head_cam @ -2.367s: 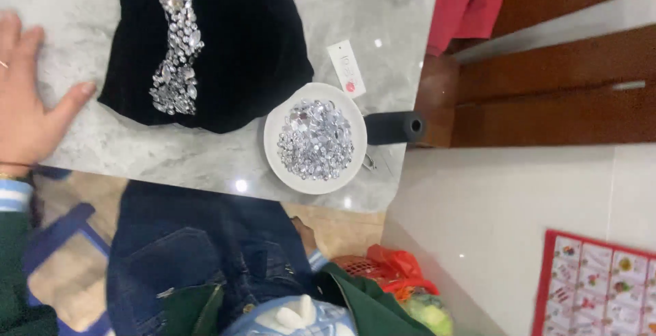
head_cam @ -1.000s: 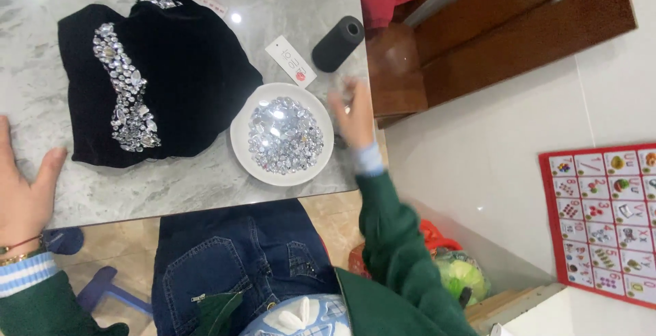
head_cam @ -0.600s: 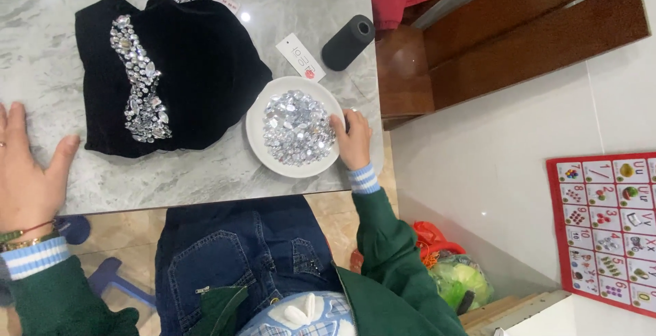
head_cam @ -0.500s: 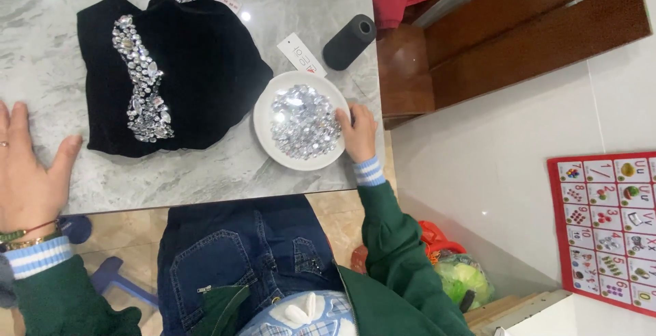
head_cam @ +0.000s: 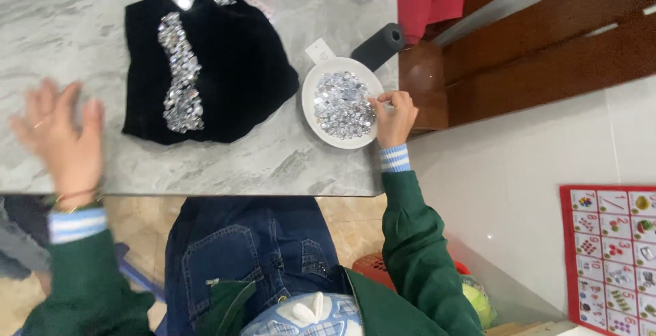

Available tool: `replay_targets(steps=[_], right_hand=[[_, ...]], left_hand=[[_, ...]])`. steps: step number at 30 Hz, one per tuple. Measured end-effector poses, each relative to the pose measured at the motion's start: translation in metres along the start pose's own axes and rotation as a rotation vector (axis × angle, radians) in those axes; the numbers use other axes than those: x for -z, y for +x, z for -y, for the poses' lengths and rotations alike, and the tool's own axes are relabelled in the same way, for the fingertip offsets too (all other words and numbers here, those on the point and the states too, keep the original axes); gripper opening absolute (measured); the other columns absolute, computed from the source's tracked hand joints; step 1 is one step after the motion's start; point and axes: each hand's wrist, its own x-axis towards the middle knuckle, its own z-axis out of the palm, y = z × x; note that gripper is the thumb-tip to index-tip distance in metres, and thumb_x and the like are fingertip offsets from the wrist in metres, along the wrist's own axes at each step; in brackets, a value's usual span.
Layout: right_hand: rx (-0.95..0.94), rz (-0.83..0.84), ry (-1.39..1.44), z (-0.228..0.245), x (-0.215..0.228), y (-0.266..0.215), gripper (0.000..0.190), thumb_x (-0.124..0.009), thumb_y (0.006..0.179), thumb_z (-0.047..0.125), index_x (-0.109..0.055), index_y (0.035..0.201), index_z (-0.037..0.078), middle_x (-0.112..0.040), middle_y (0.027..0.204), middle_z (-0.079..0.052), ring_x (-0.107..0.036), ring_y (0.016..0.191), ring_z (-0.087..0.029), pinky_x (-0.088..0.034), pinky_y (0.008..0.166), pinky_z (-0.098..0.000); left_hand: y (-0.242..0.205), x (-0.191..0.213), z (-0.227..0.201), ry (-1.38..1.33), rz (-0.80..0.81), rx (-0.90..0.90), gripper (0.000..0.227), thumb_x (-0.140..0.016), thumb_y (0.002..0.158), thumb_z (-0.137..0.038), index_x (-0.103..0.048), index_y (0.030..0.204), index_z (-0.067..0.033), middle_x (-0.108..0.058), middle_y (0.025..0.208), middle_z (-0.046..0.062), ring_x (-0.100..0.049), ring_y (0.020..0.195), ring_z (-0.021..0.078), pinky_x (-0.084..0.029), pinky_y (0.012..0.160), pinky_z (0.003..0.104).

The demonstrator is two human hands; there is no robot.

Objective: The person lays a black garment on a table and uses a ruler and chalk to mark a line. They then retrieve a plate of sequins and a spool of thread from a sewing machine area. The person proceeds to sew the sequins onto the garment along the marked line using a needle and thread.

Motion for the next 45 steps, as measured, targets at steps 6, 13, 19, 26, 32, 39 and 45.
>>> replay_targets(steps=[6, 13, 19, 26, 32, 39, 45], right_hand=[[0.306, -0.103, -0.208, 0.009, 0.0, -0.003, 0.01, -0.077, 0.098, 0.025, -0.078, 0.092, 0.016, -0.065, 0.098, -0.003, -0.059, 0.091, -0.022, -0.031, 0.08, -0.0424], [0.405, 0.188, 0.319, 0.178, -0.005, -0.017, 0.037, -0.065, 0.099, 0.029, -0.055, 0.128, 0.008, -0.056, 0.131, -0.017, -0.05, 0.129, -0.034, -0.037, 0.112, -0.0493], [0.424, 0.434, 0.145, 0.226, -0.093, 0.028, 0.082, -0.075, 0.091, 0.04, -0.031, 0.156, 0.013, -0.045, 0.159, -0.014, -0.041, 0.147, -0.034, -0.032, 0.115, -0.0531], [-0.06, 0.293, 1.293, 0.244, -0.055, 0.063, 0.036, -0.055, 0.103, 0.021, -0.058, 0.136, 0.006, -0.063, 0.133, -0.012, -0.058, 0.126, -0.024, -0.044, 0.11, -0.0376], [-0.415, 0.487, 1.696, 0.252, -0.018, 0.058, 0.041, -0.063, 0.101, 0.028, -0.056, 0.138, 0.012, -0.068, 0.123, -0.01, -0.066, 0.109, -0.025, -0.055, 0.09, -0.0406], [-0.612, 0.656, 1.575, 0.19, -0.066, 0.02, 0.019, -0.061, 0.099, 0.015, -0.068, 0.115, 0.006, -0.075, 0.097, -0.013, -0.07, 0.09, -0.027, -0.059, 0.079, -0.0422], [-0.506, 0.459, 1.505, 0.191, -0.01, -0.051, 0.042, -0.062, 0.098, 0.014, -0.054, 0.138, 0.004, -0.064, 0.138, -0.022, -0.064, 0.125, -0.031, -0.051, 0.103, -0.0366]], left_hand=[[0.038, -0.038, -0.035, 0.113, -0.116, 0.023, 0.049, -0.054, 0.119, -0.054, -0.078, 0.121, -0.0106, -0.066, 0.139, 0.013, -0.041, 0.135, 0.0408, -0.021, 0.101, 0.066], [0.083, -0.034, -0.077, -0.343, 0.023, 0.117, 0.034, -0.057, 0.114, -0.031, -0.047, 0.09, -0.0093, -0.052, 0.084, 0.009, -0.048, 0.078, 0.0308, -0.035, 0.067, 0.046], [0.111, 0.014, -0.144, -1.369, 0.054, 0.607, 0.043, -0.062, 0.094, -0.029, -0.053, 0.128, -0.0055, -0.054, 0.134, 0.01, -0.052, 0.125, 0.0216, -0.045, 0.107, 0.032], [0.085, 0.101, -0.221, -2.011, 0.293, 0.161, 0.033, -0.057, 0.104, -0.029, -0.071, 0.131, -0.0177, -0.072, 0.137, 0.001, -0.063, 0.149, 0.0218, -0.049, 0.144, 0.041], [-0.005, 0.123, -0.266, -2.234, 0.283, 0.457, 0.059, -0.048, 0.1, -0.023, -0.048, 0.156, -0.0029, -0.055, 0.154, 0.016, -0.051, 0.15, 0.0316, -0.043, 0.131, 0.045], [-0.095, 0.075, -0.155, -1.889, -0.038, 0.755, 0.027, -0.066, 0.094, -0.029, -0.074, 0.116, -0.0163, -0.075, 0.124, 0.004, -0.071, 0.116, 0.0251, -0.056, 0.087, 0.043], [-0.155, 0.061, -0.134, -1.577, -0.341, 0.998, 0.046, -0.07, 0.09, -0.043, -0.067, 0.133, -0.0272, -0.071, 0.137, -0.005, -0.067, 0.128, 0.0131, -0.054, 0.098, 0.028]])
